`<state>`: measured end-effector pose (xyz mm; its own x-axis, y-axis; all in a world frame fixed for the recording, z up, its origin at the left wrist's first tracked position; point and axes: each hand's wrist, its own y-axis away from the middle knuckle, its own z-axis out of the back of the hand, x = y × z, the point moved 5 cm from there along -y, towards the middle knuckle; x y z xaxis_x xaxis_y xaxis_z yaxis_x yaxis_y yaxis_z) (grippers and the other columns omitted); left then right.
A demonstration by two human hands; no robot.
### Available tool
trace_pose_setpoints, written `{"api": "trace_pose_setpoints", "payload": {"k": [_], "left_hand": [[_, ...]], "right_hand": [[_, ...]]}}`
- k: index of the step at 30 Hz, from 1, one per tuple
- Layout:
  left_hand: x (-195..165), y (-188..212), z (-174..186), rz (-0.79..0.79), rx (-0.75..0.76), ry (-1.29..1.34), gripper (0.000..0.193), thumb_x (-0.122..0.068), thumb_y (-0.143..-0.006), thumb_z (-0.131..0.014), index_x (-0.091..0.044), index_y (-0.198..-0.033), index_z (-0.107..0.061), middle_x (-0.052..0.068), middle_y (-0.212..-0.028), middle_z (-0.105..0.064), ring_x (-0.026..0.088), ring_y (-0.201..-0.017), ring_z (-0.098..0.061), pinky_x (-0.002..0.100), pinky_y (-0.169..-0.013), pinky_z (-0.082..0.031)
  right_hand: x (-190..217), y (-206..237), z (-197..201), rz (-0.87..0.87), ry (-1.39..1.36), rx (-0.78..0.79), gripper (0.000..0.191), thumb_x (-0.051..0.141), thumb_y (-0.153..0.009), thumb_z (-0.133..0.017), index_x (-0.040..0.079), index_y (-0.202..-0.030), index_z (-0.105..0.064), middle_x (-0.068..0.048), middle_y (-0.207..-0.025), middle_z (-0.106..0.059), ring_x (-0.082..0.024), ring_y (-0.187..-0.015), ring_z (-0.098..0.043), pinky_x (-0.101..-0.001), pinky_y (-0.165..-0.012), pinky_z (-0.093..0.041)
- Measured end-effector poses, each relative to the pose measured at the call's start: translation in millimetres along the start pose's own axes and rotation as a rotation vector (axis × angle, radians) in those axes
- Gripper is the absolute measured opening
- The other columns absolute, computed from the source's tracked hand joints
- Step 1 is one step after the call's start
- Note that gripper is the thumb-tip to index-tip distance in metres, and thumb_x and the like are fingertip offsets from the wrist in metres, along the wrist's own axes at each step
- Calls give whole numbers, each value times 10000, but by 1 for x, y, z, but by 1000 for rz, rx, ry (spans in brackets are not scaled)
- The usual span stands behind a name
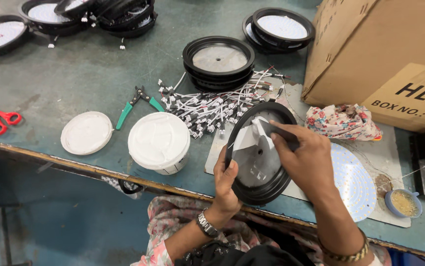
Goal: The person holds a round LED light panel in one hand and uses a small flat scraper to scoop white paste from a bucket and spread it across the back of the panel. They smooth the paste over the surface, set the finished panel on the table, and pick up the next panel to repeat the process.
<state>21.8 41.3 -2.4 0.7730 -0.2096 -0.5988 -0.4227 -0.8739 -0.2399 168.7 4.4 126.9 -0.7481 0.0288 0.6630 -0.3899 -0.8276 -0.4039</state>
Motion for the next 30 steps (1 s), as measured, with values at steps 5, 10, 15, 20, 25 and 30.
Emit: {"api": "trace_pose_setpoints", "payload": {"k": [5, 10, 15, 20, 25, 30], "left_hand": [[6, 0, 10, -5, -95, -210, 667, -317, -1052, -631, 78, -1575, -504, 40, -973, -458, 111, -883, -420, 243, -812, -358], [1, -3, 3, -30, -31, -155, 632, -376, -1045, -600, 64, -1482, -478, 67, -1225, -608, 122, -1098, -561, 265, -987, -463], [-4, -14, -5, 1, 1, 20, 597, -367, -1040, -611, 28, -1463, -463, 101, -1306, -598, 170, -1187, -584, 326, -1030, -485], [-2, -19, -1, 21, 14, 106, 587, -340, -1053, -614, 23, -1483, -449, 133, -1325, -605, 206, -1211, -598, 357, -1056, -487], [1, -19, 3, 3, -7, 107, 586, -312, -1047, -623, 25, -1489, -437, 162, -1338, -601, 247, -1213, -602, 395, -1046, -492], [2, -15, -6, -74, -1, 101, 607, -335, -1041, -619, 33, -1485, -429, 154, -1393, -583, 238, -1279, -582, 390, -1096, -479]], "right_hand": [[11, -3, -14, -59, 3, 84, 176, 136, -882, -746, 72, -1041, -784, -137, -735, -744, -215, -576, -709, -347, -571, -534], [28, 2, -19, 181, 20, 139, 192, 76, -891, -725, 69, -1077, -772, -133, -913, -759, -288, -701, -728, -372, -617, -554], [33, 14, -20, 405, 25, 232, 390, -13, -756, -726, 80, -1134, -752, -117, -1071, -749, -331, -958, -712, -398, -810, -571], [33, 32, -21, 562, 55, 292, 570, -73, -579, -665, 73, -1123, -749, -120, -1095, -748, -355, -1022, -694, -437, -875, -553], [19, 24, -14, 318, -132, 253, 242, -70, -791, -667, 43, -1003, -692, -118, -1133, -775, -305, -975, -758, -348, -770, -602], [4, -15, -12, 102, 12, 70, 161, 62, -890, -714, 33, -1039, -766, -192, -850, -730, -301, -634, -706, -377, -595, -543]]}}
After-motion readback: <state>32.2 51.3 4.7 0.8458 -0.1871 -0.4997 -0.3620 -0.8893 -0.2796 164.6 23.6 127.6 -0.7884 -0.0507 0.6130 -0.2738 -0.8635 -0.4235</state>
